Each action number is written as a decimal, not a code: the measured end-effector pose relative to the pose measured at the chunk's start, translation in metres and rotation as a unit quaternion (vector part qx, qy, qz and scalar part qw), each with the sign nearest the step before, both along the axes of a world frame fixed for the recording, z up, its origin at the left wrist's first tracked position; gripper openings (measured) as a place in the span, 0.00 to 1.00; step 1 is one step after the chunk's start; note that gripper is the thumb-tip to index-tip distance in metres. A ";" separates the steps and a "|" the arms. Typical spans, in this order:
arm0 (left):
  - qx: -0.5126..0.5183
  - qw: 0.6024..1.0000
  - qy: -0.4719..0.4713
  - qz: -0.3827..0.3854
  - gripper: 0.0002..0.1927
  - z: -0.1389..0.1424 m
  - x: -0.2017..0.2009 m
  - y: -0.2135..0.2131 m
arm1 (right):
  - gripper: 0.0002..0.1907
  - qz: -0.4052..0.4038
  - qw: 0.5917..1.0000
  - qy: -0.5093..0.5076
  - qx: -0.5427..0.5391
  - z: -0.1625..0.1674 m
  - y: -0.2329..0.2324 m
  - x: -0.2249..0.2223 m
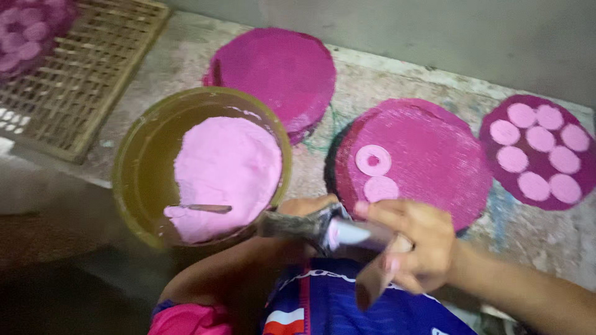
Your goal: The person fills a handheld extruder tool with pink batter from a large basin and squeezes it to deposit round batter discs onto round magenta trays. When a tray is filled with discs, the person sets it aside and continues filling the tool and extruding more discs onto the next tray.
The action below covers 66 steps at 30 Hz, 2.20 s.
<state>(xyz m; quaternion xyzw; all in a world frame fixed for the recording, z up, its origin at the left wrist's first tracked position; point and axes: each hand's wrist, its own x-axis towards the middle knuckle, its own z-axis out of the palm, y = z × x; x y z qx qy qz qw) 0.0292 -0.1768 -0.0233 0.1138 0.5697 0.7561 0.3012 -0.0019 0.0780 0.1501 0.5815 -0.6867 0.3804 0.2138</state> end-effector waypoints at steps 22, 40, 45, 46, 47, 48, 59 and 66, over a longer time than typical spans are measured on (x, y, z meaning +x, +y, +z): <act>0.616 0.788 -0.023 -0.008 0.46 0.033 -0.193 0.123 | 0.51 -0.017 0.464 -0.863 0.198 -0.151 0.206 -0.087; 0.677 0.734 -0.043 0.029 0.11 -0.084 -0.310 0.113 | 0.43 -0.200 0.638 -0.658 0.346 -0.109 0.120 -0.177; 0.686 0.723 -0.048 0.062 0.11 -0.073 -0.307 0.124 | 0.42 -0.208 0.668 -0.613 0.366 -0.116 0.130 -0.181; 0.685 0.725 -0.042 0.056 0.11 -0.068 -0.309 0.123 | 0.42 -0.220 0.690 -0.582 0.369 -0.122 0.130 -0.181; 0.676 0.734 -0.034 0.045 0.12 -0.063 -0.310 0.121 | 0.41 -0.204 0.695 -0.605 0.331 -0.130 0.129 -0.179; 0.667 0.744 -0.025 0.034 0.13 -0.058 -0.311 0.116 | 0.40 -0.187 0.699 -0.626 0.291 -0.139 0.127 -0.174; -0.170 0.974 0.010 0.146 0.21 -0.078 -0.278 0.094 | 0.54 0.012 0.733 -0.679 0.032 -0.125 0.178 -0.097; 0.067 0.946 -0.053 0.314 0.28 -0.111 -0.191 0.090 | 0.59 -0.027 0.681 -0.714 -0.160 -0.116 0.182 -0.029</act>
